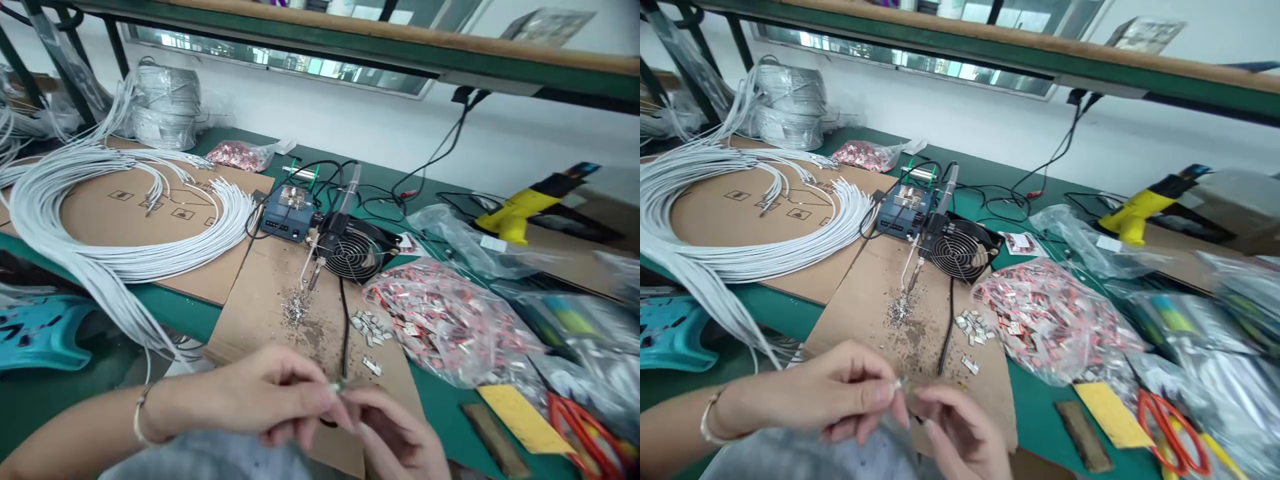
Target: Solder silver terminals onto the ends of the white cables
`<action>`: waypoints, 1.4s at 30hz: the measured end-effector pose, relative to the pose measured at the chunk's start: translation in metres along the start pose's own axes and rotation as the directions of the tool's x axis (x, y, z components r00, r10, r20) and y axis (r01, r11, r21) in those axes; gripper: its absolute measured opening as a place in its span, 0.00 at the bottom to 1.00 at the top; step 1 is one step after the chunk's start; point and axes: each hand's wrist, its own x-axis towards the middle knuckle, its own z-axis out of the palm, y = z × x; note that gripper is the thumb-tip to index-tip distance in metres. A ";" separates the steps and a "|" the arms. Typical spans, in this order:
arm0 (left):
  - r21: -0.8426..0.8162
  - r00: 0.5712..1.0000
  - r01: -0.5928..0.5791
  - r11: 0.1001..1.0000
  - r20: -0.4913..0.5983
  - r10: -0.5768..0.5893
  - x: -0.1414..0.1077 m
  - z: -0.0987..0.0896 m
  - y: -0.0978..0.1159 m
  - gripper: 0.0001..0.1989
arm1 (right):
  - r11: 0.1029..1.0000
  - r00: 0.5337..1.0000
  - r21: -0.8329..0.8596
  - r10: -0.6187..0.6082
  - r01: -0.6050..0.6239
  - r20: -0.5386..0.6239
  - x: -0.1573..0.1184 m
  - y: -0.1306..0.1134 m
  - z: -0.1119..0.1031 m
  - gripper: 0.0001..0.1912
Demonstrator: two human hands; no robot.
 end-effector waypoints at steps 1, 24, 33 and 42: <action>-0.030 0.997 0.021 0.999 -0.069 -0.023 0.003 -0.001 -0.010 0.23 | 1.000 1.000 0.008 0.020 -0.020 -0.007 0.002 0.000 0.006 0.10; 0.120 0.915 0.103 0.987 -0.402 -0.047 0.008 0.004 -0.042 0.23 | 0.975 0.982 0.221 0.011 0.032 -0.191 0.012 0.010 0.055 0.10; -0.057 0.912 0.051 0.997 -0.403 -0.069 -0.005 0.000 -0.036 0.26 | 0.885 0.908 0.422 -0.002 0.197 -0.419 0.023 -0.004 0.040 0.10; 0.083 0.865 0.150 0.985 -0.493 -0.090 -0.012 0.006 -0.025 0.21 | 0.984 0.993 -0.143 0.116 -0.111 0.029 0.027 -0.024 0.036 0.04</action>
